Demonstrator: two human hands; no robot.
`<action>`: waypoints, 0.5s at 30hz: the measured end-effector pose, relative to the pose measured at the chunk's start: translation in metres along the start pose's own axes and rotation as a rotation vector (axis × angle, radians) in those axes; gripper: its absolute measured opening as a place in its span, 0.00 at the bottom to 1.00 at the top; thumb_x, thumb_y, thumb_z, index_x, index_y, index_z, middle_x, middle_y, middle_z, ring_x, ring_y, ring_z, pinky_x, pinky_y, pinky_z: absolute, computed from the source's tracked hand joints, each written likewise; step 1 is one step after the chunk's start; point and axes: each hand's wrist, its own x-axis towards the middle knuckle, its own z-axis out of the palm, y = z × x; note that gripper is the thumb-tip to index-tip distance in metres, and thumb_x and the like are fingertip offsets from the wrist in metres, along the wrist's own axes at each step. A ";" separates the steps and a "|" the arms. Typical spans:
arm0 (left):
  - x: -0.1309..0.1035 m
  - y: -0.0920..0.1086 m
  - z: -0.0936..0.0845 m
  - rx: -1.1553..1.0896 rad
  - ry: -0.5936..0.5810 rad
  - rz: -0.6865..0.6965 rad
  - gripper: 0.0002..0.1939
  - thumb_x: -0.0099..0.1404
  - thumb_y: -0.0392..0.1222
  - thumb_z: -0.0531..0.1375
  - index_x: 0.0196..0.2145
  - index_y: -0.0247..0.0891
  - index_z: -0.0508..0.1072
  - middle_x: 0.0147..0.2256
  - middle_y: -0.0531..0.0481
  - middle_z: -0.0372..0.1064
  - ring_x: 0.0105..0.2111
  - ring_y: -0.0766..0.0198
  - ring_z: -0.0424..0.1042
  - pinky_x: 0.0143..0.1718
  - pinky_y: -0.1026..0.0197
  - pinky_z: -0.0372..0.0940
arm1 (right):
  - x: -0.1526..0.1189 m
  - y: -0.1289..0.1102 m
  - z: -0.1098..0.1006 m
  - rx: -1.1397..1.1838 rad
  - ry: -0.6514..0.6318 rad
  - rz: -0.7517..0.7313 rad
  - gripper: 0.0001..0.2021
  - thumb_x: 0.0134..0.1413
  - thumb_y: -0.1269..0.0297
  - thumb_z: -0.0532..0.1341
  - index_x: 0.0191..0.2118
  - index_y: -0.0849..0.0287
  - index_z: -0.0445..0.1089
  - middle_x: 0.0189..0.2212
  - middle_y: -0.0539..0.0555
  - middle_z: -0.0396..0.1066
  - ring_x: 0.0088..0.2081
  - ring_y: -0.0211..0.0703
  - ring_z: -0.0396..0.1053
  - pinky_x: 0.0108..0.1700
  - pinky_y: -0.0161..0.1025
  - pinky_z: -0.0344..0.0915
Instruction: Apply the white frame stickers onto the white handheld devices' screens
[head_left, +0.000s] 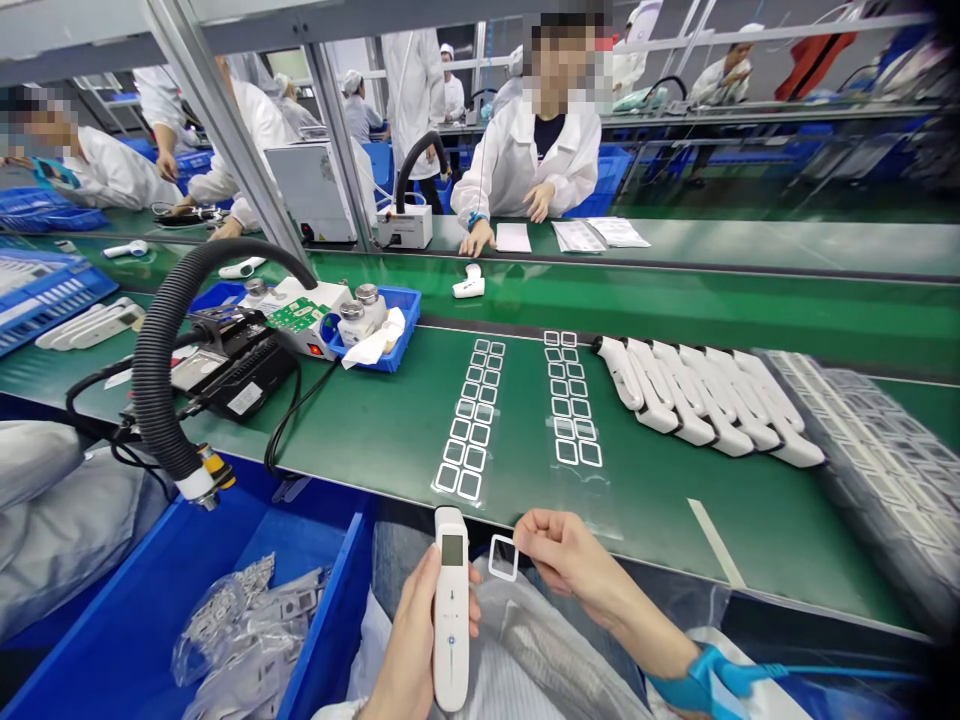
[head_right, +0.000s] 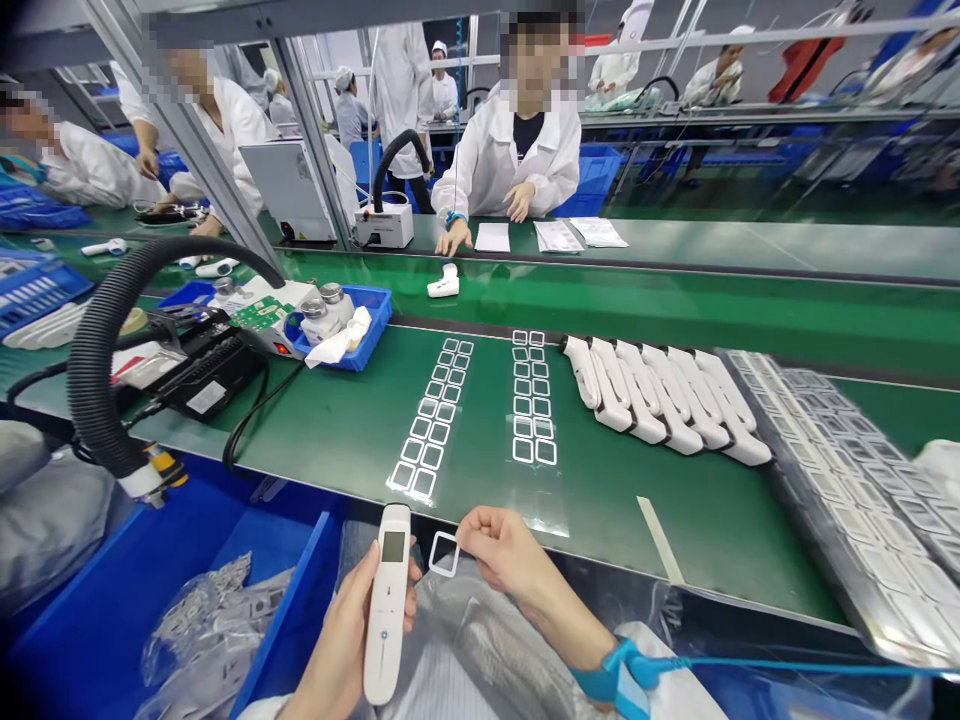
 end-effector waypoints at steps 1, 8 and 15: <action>-0.001 0.000 0.001 0.003 0.006 -0.004 0.28 0.56 0.65 0.61 0.35 0.35 0.76 0.27 0.46 0.73 0.23 0.65 0.67 0.26 0.64 0.64 | 0.000 -0.001 0.001 0.002 -0.005 -0.011 0.14 0.47 0.53 0.64 0.24 0.56 0.62 0.10 0.38 0.47 0.13 0.28 0.38 0.18 0.33 0.36; -0.003 -0.003 0.010 -0.040 -0.026 -0.067 0.28 0.54 0.65 0.63 0.36 0.33 0.77 0.24 0.45 0.73 0.22 0.63 0.68 0.26 0.63 0.64 | -0.002 -0.014 0.014 -0.089 -0.008 -0.206 0.16 0.49 0.52 0.64 0.25 0.58 0.64 0.16 0.42 0.54 0.17 0.29 0.46 0.20 0.33 0.42; -0.006 -0.003 0.016 -0.039 -0.085 -0.040 0.27 0.57 0.63 0.61 0.38 0.33 0.76 0.32 0.43 0.75 0.22 0.66 0.67 0.23 0.65 0.63 | 0.003 -0.020 0.022 -0.143 -0.073 -0.217 0.15 0.52 0.54 0.64 0.25 0.59 0.65 0.17 0.46 0.62 0.21 0.34 0.58 0.25 0.34 0.53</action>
